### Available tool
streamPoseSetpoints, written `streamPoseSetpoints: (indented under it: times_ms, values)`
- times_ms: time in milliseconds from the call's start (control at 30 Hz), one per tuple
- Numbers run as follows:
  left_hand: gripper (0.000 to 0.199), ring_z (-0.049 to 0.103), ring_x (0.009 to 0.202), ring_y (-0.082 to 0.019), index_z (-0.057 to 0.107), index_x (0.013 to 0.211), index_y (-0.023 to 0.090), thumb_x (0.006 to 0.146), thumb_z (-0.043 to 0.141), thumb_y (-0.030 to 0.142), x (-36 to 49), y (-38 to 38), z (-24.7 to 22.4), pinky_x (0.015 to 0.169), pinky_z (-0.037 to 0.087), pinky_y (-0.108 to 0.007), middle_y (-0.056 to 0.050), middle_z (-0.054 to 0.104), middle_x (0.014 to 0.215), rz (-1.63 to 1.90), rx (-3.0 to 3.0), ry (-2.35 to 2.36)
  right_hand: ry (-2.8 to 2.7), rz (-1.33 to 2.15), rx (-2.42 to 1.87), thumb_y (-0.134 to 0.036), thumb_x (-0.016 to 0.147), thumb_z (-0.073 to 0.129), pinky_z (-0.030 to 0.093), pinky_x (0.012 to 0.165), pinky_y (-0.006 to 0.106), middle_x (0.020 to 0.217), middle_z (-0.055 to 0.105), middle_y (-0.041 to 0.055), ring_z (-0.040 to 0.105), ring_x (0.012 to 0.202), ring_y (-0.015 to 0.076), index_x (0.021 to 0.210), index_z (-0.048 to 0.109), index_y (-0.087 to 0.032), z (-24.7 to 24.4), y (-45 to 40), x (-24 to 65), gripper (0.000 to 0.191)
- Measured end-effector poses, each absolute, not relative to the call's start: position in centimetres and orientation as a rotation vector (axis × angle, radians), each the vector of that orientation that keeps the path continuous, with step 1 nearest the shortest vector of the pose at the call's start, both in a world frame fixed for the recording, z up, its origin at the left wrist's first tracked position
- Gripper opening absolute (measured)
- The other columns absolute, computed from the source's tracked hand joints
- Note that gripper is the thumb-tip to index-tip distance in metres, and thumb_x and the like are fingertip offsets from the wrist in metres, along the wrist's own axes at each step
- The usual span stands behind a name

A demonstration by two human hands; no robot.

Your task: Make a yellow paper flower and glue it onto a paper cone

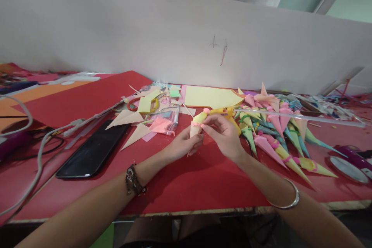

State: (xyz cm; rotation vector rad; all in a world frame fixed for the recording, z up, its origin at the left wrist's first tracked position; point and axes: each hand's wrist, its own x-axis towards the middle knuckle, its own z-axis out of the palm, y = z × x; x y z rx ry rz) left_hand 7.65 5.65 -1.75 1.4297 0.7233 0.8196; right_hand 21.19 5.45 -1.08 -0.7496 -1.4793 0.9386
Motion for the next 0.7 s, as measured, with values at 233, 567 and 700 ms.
streamPoseSetpoints:
  times_ms: [233, 567, 700]
  values:
    - [0.019, 0.034, 0.035, -0.004, 0.034, 0.057, 0.018, 0.074, 0.043, 0.022, 7.45, 5.59, -1.79, 0.036, 0.026, -0.019, 0.009, 0.035, 0.043, 0.814, 1.489, 0.736, -1.438, 0.981, -0.756, -0.02, 0.072, 0.057, 0.043, 0.066, 0.022, 0.073, 0.051, -0.0031, 0.05, 0.072, 0.0096, 0.075, 0.049, -0.021, -1.01, 5.38, 21.03, 0.008]
    - [0.023, 0.031, 0.037, -0.003, 0.034, 0.057, 0.018, 0.073, 0.047, 0.028, 7.56, 5.32, -1.49, 0.038, 0.025, -0.019, 0.008, 0.034, 0.045, 0.772, 1.425, 0.685, -1.515, 1.09, -0.767, -0.031, 0.073, 0.055, 0.044, 0.072, 0.026, 0.086, 0.053, 0.0013, 0.051, 0.078, 0.0125, 0.088, 0.055, -0.02, -0.67, 5.48, 21.17, 0.018]
    - [0.025, 0.031, 0.037, -0.003, 0.034, 0.057, 0.018, 0.073, 0.047, 0.031, 7.56, 5.3, -1.47, 0.038, 0.024, -0.02, 0.008, 0.033, 0.044, 0.769, 1.435, 0.649, -1.588, 1.075, -0.709, -0.033, 0.075, 0.054, 0.043, 0.077, 0.026, 0.089, 0.055, 0.002, 0.051, 0.086, 0.0137, 0.084, 0.06, -0.02, -0.71, 5.56, 21.35, 0.016]
